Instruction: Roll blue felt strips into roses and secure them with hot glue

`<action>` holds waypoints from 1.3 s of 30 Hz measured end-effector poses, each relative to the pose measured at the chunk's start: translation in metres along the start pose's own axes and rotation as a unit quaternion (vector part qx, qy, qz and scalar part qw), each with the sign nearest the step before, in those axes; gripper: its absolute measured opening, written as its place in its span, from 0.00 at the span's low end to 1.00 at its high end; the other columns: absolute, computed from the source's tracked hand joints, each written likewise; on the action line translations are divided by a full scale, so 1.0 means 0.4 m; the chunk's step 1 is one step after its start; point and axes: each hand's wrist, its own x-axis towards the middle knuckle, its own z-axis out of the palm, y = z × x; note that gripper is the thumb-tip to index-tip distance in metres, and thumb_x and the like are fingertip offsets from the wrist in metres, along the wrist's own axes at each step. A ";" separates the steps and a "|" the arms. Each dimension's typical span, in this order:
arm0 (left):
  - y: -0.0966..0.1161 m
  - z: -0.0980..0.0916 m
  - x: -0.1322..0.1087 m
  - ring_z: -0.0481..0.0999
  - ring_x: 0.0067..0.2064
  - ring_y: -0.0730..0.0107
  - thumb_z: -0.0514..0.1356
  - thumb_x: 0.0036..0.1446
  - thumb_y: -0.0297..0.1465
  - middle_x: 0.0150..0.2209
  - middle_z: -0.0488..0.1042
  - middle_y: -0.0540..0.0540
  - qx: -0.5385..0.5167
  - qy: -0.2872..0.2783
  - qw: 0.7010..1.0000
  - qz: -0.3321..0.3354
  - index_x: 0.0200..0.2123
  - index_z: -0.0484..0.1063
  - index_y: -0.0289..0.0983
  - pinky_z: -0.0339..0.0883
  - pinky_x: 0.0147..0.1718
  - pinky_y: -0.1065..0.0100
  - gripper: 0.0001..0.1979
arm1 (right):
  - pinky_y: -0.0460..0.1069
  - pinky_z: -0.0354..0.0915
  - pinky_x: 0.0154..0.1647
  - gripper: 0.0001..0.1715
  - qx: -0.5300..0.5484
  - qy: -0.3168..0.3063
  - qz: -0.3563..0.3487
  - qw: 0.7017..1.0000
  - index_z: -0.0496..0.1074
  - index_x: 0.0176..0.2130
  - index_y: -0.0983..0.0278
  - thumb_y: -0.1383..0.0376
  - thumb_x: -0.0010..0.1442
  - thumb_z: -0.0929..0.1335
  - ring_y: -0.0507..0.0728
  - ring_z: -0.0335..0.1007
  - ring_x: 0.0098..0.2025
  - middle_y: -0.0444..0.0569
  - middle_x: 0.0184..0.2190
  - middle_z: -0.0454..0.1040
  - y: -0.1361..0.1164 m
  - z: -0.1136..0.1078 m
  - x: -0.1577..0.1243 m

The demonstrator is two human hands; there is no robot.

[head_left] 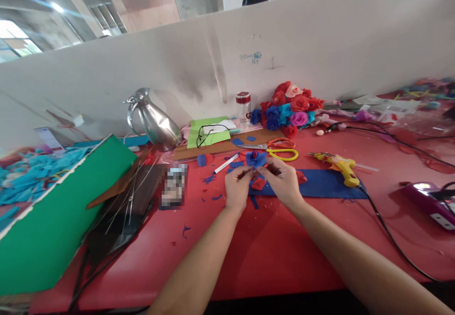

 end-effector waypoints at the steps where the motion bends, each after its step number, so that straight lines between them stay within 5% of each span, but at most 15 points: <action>1: 0.001 0.000 0.000 0.73 0.26 0.74 0.67 0.39 0.29 0.22 0.76 0.50 0.001 0.000 1.000 0.000 0.22 0.78 0.36 0.70 0.32 0.69 0.04 | 0.51 0.67 0.35 0.07 0.005 -0.002 0.000 1.000 0.74 0.32 0.62 0.60 0.52 0.70 0.55 0.69 0.31 0.47 0.30 0.75 0.000 0.000 0.000; 39: 0.010 0.000 -0.008 0.68 0.25 0.74 0.66 0.42 0.32 0.19 0.70 0.51 0.059 -0.054 0.997 0.025 0.17 0.73 0.35 0.65 0.30 0.70 0.08 | 0.48 0.68 0.27 0.11 0.100 -0.030 0.035 0.994 0.74 0.33 0.62 0.60 0.49 0.73 0.52 0.69 0.26 0.45 0.27 0.75 -0.027 0.002 0.003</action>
